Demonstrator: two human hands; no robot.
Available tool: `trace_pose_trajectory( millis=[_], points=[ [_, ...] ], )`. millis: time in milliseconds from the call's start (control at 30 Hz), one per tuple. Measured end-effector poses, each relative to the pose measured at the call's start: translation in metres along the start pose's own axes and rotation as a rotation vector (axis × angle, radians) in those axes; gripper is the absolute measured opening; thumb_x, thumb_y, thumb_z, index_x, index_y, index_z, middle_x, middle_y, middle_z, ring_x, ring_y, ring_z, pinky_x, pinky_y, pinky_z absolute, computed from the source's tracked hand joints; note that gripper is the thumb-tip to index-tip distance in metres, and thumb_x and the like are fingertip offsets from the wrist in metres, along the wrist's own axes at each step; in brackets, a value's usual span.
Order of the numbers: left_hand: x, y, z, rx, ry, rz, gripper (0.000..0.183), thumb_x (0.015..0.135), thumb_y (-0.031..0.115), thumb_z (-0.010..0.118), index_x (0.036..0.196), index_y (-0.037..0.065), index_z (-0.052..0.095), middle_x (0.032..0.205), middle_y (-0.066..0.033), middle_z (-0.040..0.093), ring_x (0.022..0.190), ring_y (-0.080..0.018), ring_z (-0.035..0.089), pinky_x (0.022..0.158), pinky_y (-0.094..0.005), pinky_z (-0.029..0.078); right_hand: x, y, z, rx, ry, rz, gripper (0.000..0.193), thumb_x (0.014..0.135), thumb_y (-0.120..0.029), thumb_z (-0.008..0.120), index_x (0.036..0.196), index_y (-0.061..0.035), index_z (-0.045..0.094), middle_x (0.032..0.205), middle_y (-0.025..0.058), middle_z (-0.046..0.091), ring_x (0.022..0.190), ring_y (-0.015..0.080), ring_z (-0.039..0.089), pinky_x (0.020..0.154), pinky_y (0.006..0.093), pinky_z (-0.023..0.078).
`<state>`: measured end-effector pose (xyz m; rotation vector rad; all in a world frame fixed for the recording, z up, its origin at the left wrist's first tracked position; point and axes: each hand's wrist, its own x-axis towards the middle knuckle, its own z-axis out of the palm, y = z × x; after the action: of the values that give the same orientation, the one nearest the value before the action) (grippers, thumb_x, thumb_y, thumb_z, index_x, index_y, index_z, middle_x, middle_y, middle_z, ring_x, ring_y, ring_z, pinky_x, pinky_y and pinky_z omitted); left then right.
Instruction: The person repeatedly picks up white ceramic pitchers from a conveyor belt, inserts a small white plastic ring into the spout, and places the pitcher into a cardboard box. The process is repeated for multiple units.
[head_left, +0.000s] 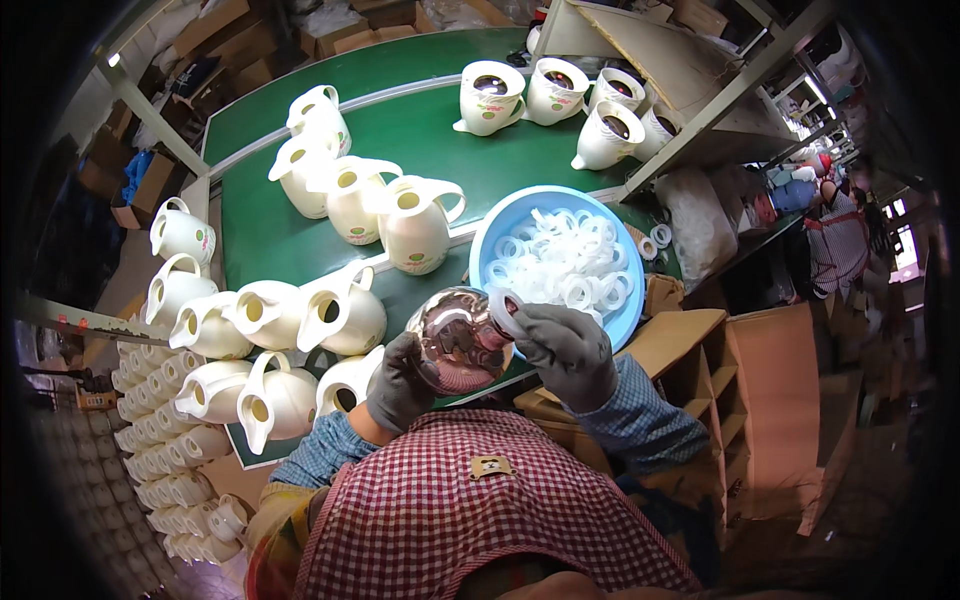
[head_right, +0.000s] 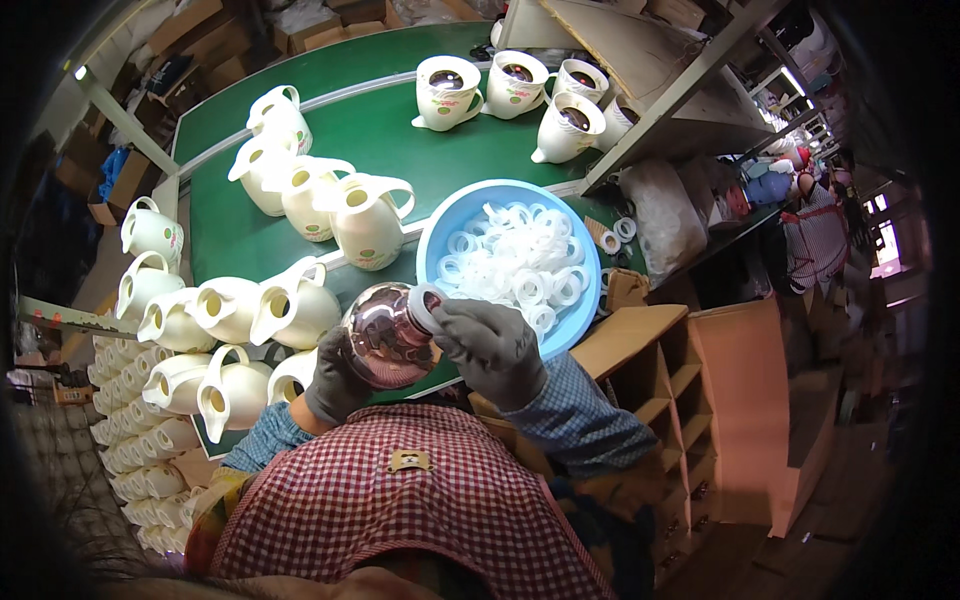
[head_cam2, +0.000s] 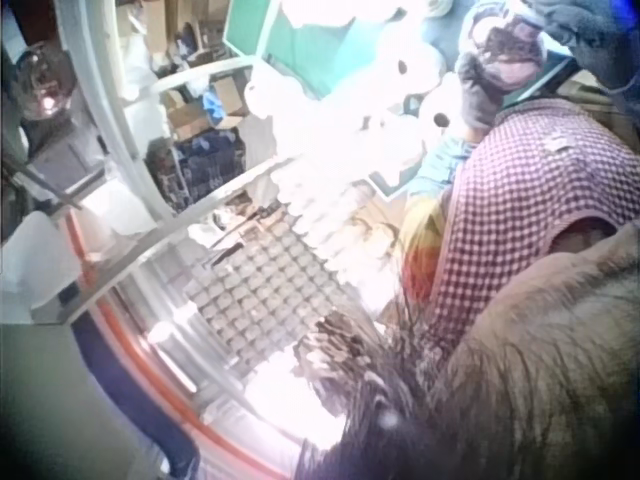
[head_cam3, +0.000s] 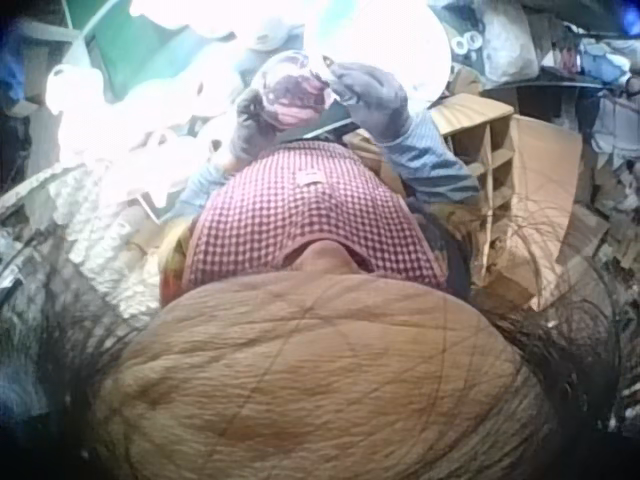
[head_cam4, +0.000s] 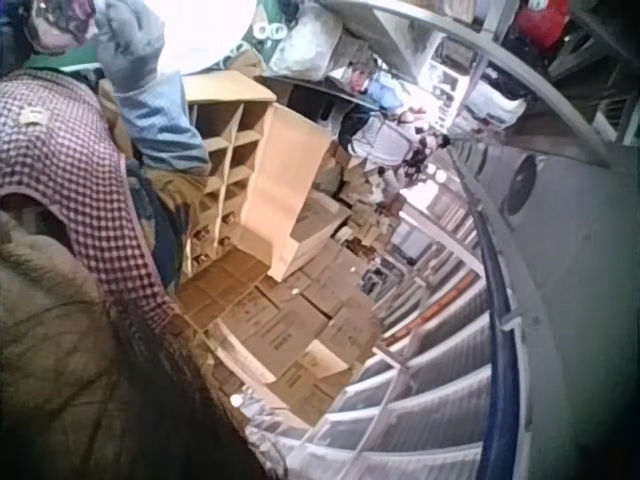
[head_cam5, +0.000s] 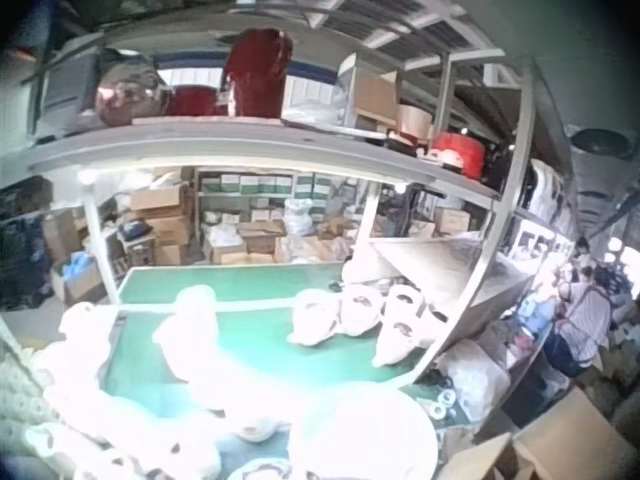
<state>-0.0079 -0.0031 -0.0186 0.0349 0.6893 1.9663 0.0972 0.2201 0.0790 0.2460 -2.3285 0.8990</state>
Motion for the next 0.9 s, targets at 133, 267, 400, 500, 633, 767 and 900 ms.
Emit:
trace_pose_trajectory(
  millis=[133, 267, 400, 500, 633, 767, 900],
  points=[
    [0.0, 0.003, 0.003, -0.051, -0.058, -0.07, 0.085, 0.095, 0.06, 0.059, 0.156, 0.005, 0.038, 0.151, -0.0181, 0.052, 0.136, -0.0328, 0.055, 0.117, -0.0505, 0.044, -0.004, -0.002, -0.005, -0.011, -0.078, -0.095, 0.028, 0.085, -0.009, 0.08, 0.108, -0.0003, 0.066, 0.105, 0.0195, 0.072, 0.091, 0.0357, 0.074, 0.079, 0.0412, 0.061],
    [-0.001, -0.002, -0.021, 0.051, -0.102, -0.031, 0.085, 0.095, 0.061, 0.059, 0.155, 0.004, 0.039, 0.151, -0.0172, 0.052, 0.136, -0.031, 0.055, 0.117, -0.0479, 0.044, -0.018, 0.005, 0.0, 0.088, -0.071, -0.05, 0.046, 0.085, -0.013, 0.082, 0.125, -0.0027, 0.063, 0.123, 0.0202, 0.067, 0.107, 0.037, 0.07, 0.088, 0.0425, 0.06],
    [-0.004, -0.002, -0.041, 0.443, -0.06, 0.091, 0.083, 0.096, 0.061, 0.057, 0.153, 0.003, 0.041, 0.15, -0.0156, 0.053, 0.135, -0.029, 0.056, 0.116, -0.0451, 0.045, -0.014, 0.011, 0.013, 0.003, -0.08, 0.018, 0.088, 0.086, -0.035, 0.084, 0.155, -0.0029, 0.04, 0.153, 0.0253, 0.046, 0.136, 0.0414, 0.052, 0.11, 0.0465, 0.048],
    [-0.007, 0.008, -0.026, 0.475, -0.072, 0.171, 0.083, 0.096, 0.062, 0.056, 0.153, 0.003, 0.042, 0.15, -0.015, 0.053, 0.134, -0.0286, 0.056, 0.116, -0.0448, 0.045, -0.005, 0.006, 0.025, -0.222, -0.373, 0.13, 0.094, 0.089, -0.048, 0.078, 0.158, -0.001, 0.034, 0.162, 0.0278, 0.033, 0.146, 0.0428, 0.04, 0.121, 0.0511, 0.034],
    [-0.001, 0.019, -0.01, 0.063, -0.055, 0.06, 0.084, 0.095, 0.063, 0.058, 0.154, 0.005, 0.041, 0.151, -0.0148, 0.053, 0.134, -0.0287, 0.056, 0.117, -0.0454, 0.044, 0.008, 0.017, 0.032, 0.369, -0.404, 0.342, 0.105, 0.089, -0.06, 0.071, 0.163, -0.0025, 0.023, 0.167, 0.029, 0.019, 0.156, 0.0446, 0.019, 0.128, 0.0521, 0.014],
    [0.001, 0.024, -0.024, -0.038, 0.012, 0.147, 0.089, 0.092, 0.064, 0.062, 0.155, 0.006, 0.04, 0.152, -0.0151, 0.052, 0.137, -0.0304, 0.054, 0.118, -0.0475, 0.042, 0.041, 0.023, 0.048, 0.13, -0.532, 0.06, 0.107, 0.09, -0.058, 0.07, 0.165, -0.0036, 0.017, 0.169, 0.0278, 0.016, 0.157, 0.043, 0.016, 0.128, 0.0507, 0.013],
    [0.006, 0.032, -0.046, -0.159, 0.038, 0.221, 0.087, 0.092, 0.063, 0.062, 0.157, 0.01, 0.039, 0.155, -0.0144, 0.049, 0.141, -0.0325, 0.05, 0.119, -0.0531, 0.04, 0.099, 0.086, 0.069, 0.472, -0.451, 0.53, 0.088, 0.095, -0.048, 0.064, 0.164, -0.0084, 0.025, 0.164, 0.031, 0.025, 0.151, 0.0452, 0.033, 0.123, 0.0498, 0.029]
  ],
)
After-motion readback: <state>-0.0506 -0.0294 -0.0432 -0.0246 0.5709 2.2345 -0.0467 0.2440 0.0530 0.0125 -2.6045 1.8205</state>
